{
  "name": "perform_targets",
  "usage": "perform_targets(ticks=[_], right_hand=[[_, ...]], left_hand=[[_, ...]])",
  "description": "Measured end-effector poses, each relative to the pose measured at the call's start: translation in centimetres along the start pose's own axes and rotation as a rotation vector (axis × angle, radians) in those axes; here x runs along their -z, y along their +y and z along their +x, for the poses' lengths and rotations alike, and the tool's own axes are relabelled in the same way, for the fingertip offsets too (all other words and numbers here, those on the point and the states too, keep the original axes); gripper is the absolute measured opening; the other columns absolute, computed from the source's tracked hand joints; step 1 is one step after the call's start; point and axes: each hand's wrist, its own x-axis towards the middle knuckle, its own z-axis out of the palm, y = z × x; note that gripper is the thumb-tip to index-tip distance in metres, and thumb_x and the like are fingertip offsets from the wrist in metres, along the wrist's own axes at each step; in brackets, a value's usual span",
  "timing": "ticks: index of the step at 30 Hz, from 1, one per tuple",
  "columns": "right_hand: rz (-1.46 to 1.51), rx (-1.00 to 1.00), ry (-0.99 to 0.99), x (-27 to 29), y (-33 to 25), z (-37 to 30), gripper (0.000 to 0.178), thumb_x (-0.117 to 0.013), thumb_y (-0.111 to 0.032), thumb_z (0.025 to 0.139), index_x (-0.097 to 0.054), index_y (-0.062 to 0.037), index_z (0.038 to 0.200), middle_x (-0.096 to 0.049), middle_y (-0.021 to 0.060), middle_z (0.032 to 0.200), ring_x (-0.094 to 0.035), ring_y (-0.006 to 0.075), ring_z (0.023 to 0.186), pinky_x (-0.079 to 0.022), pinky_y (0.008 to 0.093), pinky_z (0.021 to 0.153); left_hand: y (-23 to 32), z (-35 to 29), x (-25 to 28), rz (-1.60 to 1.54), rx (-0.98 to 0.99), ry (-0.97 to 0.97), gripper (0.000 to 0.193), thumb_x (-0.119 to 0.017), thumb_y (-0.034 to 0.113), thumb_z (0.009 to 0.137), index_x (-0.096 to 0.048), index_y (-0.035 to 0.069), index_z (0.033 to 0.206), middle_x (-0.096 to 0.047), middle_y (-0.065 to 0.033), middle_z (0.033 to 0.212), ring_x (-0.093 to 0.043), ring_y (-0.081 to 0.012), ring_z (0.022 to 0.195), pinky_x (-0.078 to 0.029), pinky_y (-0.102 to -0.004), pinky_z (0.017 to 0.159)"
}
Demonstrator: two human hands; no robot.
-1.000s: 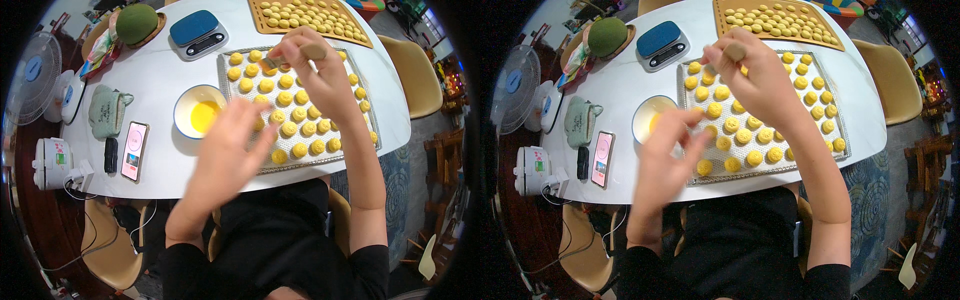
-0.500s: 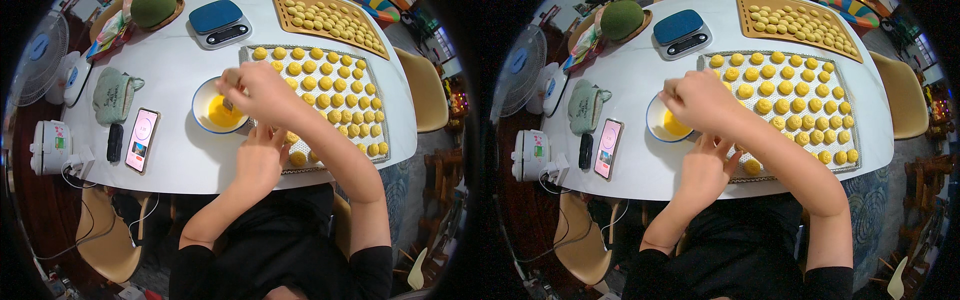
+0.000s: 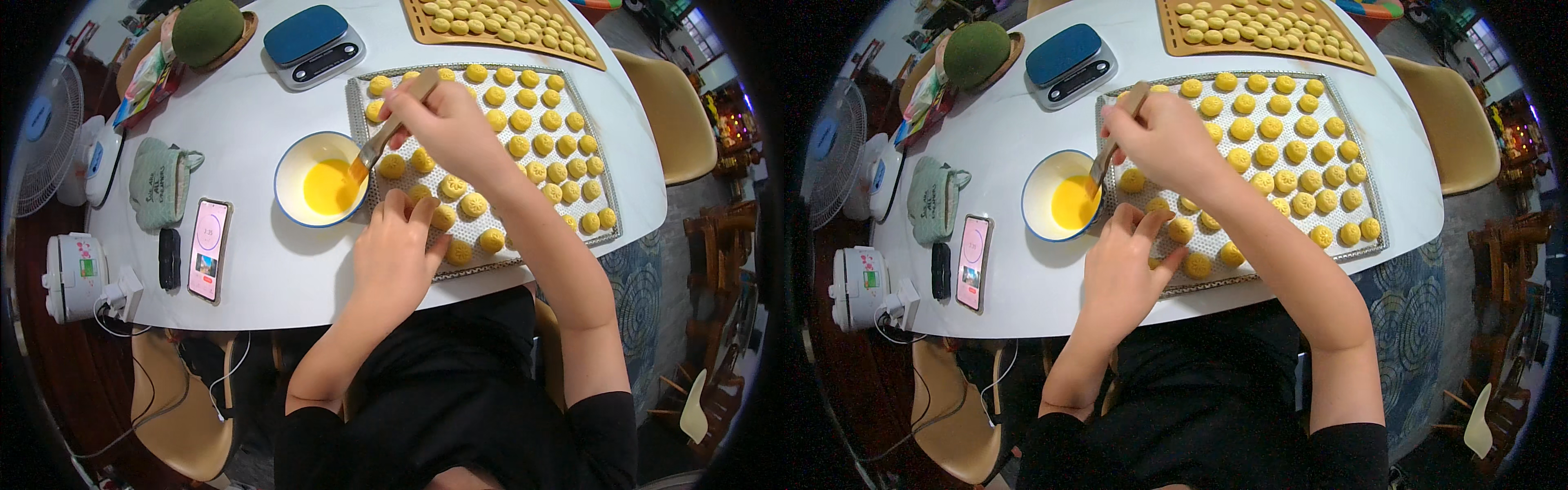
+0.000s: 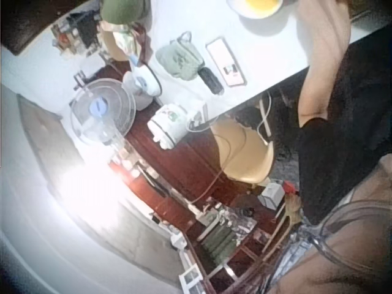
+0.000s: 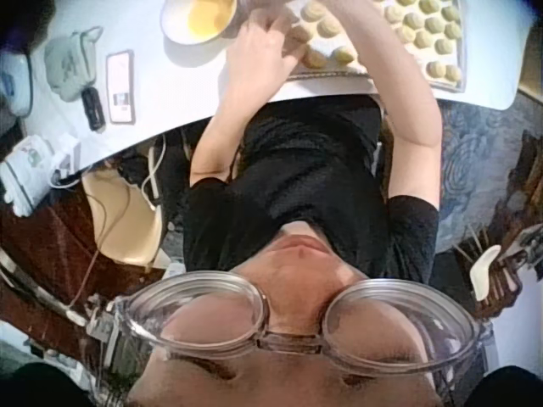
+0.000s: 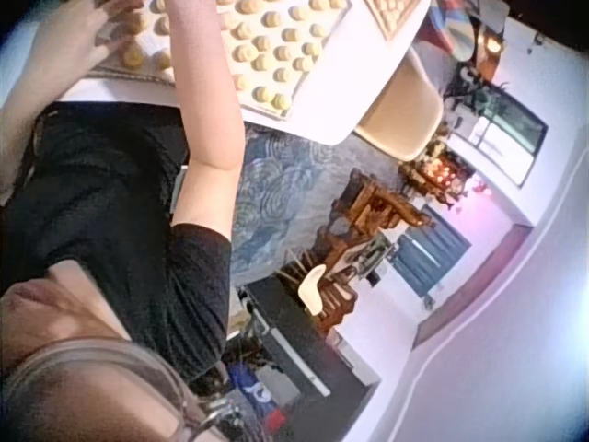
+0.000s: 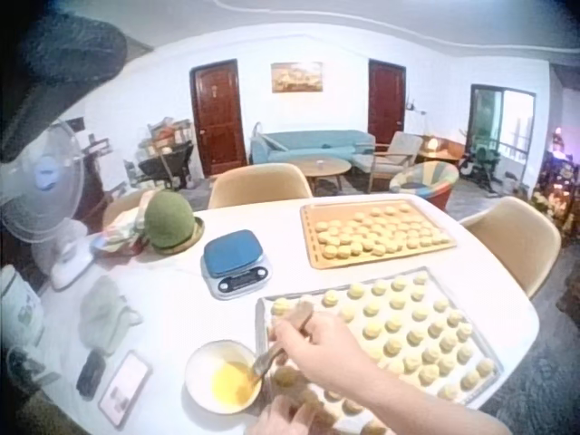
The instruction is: The person brushes a yellow liquid onto small round cookies arranged on a baking sheet. They pick up each cookie, apply the liquid with a brush, and place it back on the tray.
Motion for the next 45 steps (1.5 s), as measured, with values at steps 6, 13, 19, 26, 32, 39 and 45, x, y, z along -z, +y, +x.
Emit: perform_targets(ticks=[6,13,19,26,32,39,45], right_hand=[[0.1,-0.024,0.016,1.0,0.3,-0.3,0.032,-0.05,-0.026,0.087,-0.062,0.0028,0.078,-0.062,0.0079,0.064,-0.061,0.0114,0.059,-0.046,0.0247,0.055],[0.272,-0.002,0.097,1.6,1.3,-1.0,0.035,-0.049,-0.029,0.089,-0.061,0.003,0.082,-0.062,0.0083,0.071,-0.06,0.011,0.061,-0.043,0.023,0.055],[0.587,-0.08,0.207,5.8,1.0,-4.7,0.035,-0.041,-0.031,0.094,-0.056,-0.0011,0.082,-0.058,0.0076,0.071,-0.055,0.012,0.063,-0.043,0.0239,0.059],[0.593,0.016,0.159,6.1,1.1,-8.1,0.035,-0.038,-0.029,0.096,-0.053,-0.0012,0.081,-0.055,0.0069,0.074,-0.054,0.0133,0.061,-0.045,0.0256,0.06],[0.772,0.079,0.142,6.7,1.6,-8.1,0.036,-0.036,-0.029,0.096,-0.053,-0.0007,0.081,-0.054,0.0076,0.073,-0.053,0.0131,0.061,-0.045,0.0251,0.059],[0.801,0.152,0.185,7.6,2.6,-8.0,0.035,-0.036,-0.029,0.096,-0.052,-0.0004,0.082,-0.053,0.0088,0.074,-0.053,0.0144,0.065,-0.046,0.0257,0.06],[0.7,0.125,0.22,7.4,2.4,-8.4,0.035,-0.035,-0.028,0.097,-0.052,-0.0011,0.082,-0.053,0.0095,0.076,-0.053,0.0137,0.067,-0.046,0.026,0.059]], left_hand=[[-0.1,0.8,-0.8,0.094,-0.086,0.012,0.034,-0.069,0.017,0.069,-0.06,0.005,0.1,-0.05,-0.0115,0.09,-0.052,-0.0285,0.087,-0.046,-0.0383,0.071],[-0.5,-0.7,1.6,-0.587,0.102,-0.053,0.033,-0.07,0.004,0.069,-0.06,0.0,0.1,-0.061,-0.0051,0.089,-0.055,-0.0135,0.078,-0.043,-0.0245,0.069],[-2.1,-1.7,0.5,-1.273,0.174,0.074,0.038,-0.07,0.002,0.073,-0.058,-0.003,0.109,-0.062,-0.002,0.095,-0.051,-0.0049,0.077,-0.039,-0.0189,0.068],[-1.5,-1.3,-0.7,-1.268,0.151,0.158,0.042,-0.07,0.001,0.072,-0.057,-0.003,0.112,-0.061,-0.0038,0.099,-0.052,-0.0067,0.084,-0.038,-0.0203,0.073],[-1.7,-1.2,-1.1,-1.322,0.111,0.092,0.048,-0.068,0.0,0.073,-0.048,-0.004,0.117,-0.059,-0.0069,0.105,-0.052,-0.0086,0.089,-0.039,-0.0213,0.076],[-0.8,-0.8,-1.6,-1.686,0.212,0.035,0.052,-0.067,0.018,0.078,-0.044,-0.005,0.118,-0.057,-0.013,0.107,-0.055,-0.0161,0.088,-0.043,-0.0266,0.078],[-0.4,-0.7,-1.9,-1.81,0.25,0.042,0.049,-0.06,0.017,0.084,-0.042,-0.005,0.124,-0.054,-0.012,0.113,-0.053,-0.0157,0.091,-0.042,-0.0261,0.079]])
